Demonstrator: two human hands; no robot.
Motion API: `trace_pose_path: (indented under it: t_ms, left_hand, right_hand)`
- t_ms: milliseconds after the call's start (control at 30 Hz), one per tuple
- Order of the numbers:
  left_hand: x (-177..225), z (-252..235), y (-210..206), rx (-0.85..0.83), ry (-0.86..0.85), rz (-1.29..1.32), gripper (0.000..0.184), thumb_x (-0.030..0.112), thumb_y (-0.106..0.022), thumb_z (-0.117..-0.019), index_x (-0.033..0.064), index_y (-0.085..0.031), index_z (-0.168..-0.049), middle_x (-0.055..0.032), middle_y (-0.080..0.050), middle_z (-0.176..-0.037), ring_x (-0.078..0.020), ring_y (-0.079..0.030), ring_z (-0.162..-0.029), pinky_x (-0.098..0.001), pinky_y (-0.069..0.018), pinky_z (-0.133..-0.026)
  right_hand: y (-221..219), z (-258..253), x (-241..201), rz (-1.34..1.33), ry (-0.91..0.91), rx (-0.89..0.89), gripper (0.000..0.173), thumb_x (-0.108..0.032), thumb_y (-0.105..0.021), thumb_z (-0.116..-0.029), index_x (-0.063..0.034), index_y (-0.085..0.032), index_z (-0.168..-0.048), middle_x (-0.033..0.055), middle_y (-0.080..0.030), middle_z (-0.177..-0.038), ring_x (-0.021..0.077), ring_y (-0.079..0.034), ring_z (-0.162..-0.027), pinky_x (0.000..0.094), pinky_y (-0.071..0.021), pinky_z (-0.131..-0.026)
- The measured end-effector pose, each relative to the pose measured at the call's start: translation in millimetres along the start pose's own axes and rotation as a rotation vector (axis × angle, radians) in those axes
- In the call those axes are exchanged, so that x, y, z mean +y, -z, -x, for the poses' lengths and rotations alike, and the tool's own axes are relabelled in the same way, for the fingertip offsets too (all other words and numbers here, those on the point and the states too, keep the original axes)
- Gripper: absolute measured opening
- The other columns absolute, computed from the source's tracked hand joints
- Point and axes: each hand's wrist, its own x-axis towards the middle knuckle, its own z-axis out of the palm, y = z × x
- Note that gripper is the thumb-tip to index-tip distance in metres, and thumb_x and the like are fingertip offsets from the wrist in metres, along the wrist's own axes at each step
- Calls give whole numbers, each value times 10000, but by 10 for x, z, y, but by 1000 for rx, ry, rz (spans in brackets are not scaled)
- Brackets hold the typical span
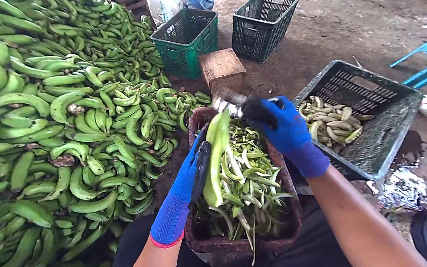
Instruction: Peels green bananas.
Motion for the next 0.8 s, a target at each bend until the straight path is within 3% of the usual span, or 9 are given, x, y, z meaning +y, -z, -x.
trace_pose_path:
  t_ms: [67, 133, 233, 333, 433, 567, 667, 733, 800]
  left_hand:
    - [-3, 9, 16, -35, 3, 60, 509, 277, -328, -1076, 186, -341, -1576, -12, -645, -1211, -39, -657, -928, -214, -566, -802]
    - [-22, -24, 82, -47, 20, 178, 486, 348, -337, -1071, 192, -410, -1526, 11, -669, -1109, -45, -663, -875, -209, -572, -752]
    - [-68, -97, 206, -25, 22, 355, 400, 355, -332, -1097, 161, -508, -1398, -33, -682, -951, -101, -682, -767, -246, -598, -661]
    - [-10, -154, 193, 143, -48, 234, 444, 260, -354, -1083, 163, -403, -1514, -9, -662, -1105, -50, -670, -856, -217, -582, -740]
    - [-67, -208, 191, 352, -219, 22, 488, 237, -349, -1091, 113, -329, -1562, -27, -565, -1375, 4, -601, -1097, -213, -510, -946]
    - [-92, -248, 224, 490, -368, 1, 554, 220, -332, -1082, 75, -200, -1600, -47, -493, -1455, 22, -564, -1170, -197, -482, -994]
    - [-26, -102, 146, 349, -259, 145, 494, 209, -290, -1092, 132, -240, -1577, 41, -574, -1302, 30, -600, -1078, -184, -519, -924]
    - [19, 3, 126, 183, -116, 90, 475, 189, -289, -1080, 98, -311, -1546, 24, -612, -1221, 27, -607, -1019, -180, -519, -894]
    - [8, 47, 156, 2, -33, -85, 502, 249, -318, -1079, 81, -346, -1552, -32, -607, -1295, 16, -598, -1062, -201, -499, -943]
  right_hand:
    - [87, -44, 139, -26, -124, -20, 546, -217, -656, -961, -165, -543, -1492, 298, -592, -1313, 495, -592, -1178, 658, -482, -942]
    - [136, 21, 142, -46, -123, -64, 548, -179, -611, -1000, -163, -480, -1532, 276, -589, -1302, 457, -615, -1126, 646, -503, -898]
    - [22, 99, 73, -23, -137, -264, 505, -231, -614, -1015, -182, -522, -1510, 236, -630, -1252, 428, -636, -1100, 649, -503, -876]
    - [-83, 188, -2, -133, -93, -307, 494, -248, -616, -986, -163, -567, -1471, 202, -658, -1229, 385, -650, -1101, 622, -512, -899]
    - [-154, 366, -216, -337, 46, -387, 502, -304, -629, -935, -155, -623, -1413, 141, -684, -1214, 302, -673, -1068, 557, -544, -884]
    - [-245, 515, -381, -334, 223, -448, 485, -340, -641, -917, -162, -671, -1367, 163, -710, -1147, 337, -694, -1016, 556, -563, -824]
    - [-275, 333, -312, -239, 289, -294, 478, -348, -696, -884, -179, -700, -1331, 189, -703, -1120, 372, -690, -996, 575, -564, -805]
    - [-221, 148, -194, -167, 307, -193, 511, -349, -730, -860, -179, -690, -1340, 217, -686, -1152, 417, -664, -1033, 605, -538, -831]
    - [-153, 1, -64, -100, 242, -125, 525, -339, -716, -883, -206, -659, -1388, 240, -667, -1190, 448, -642, -1076, 624, -513, -874]
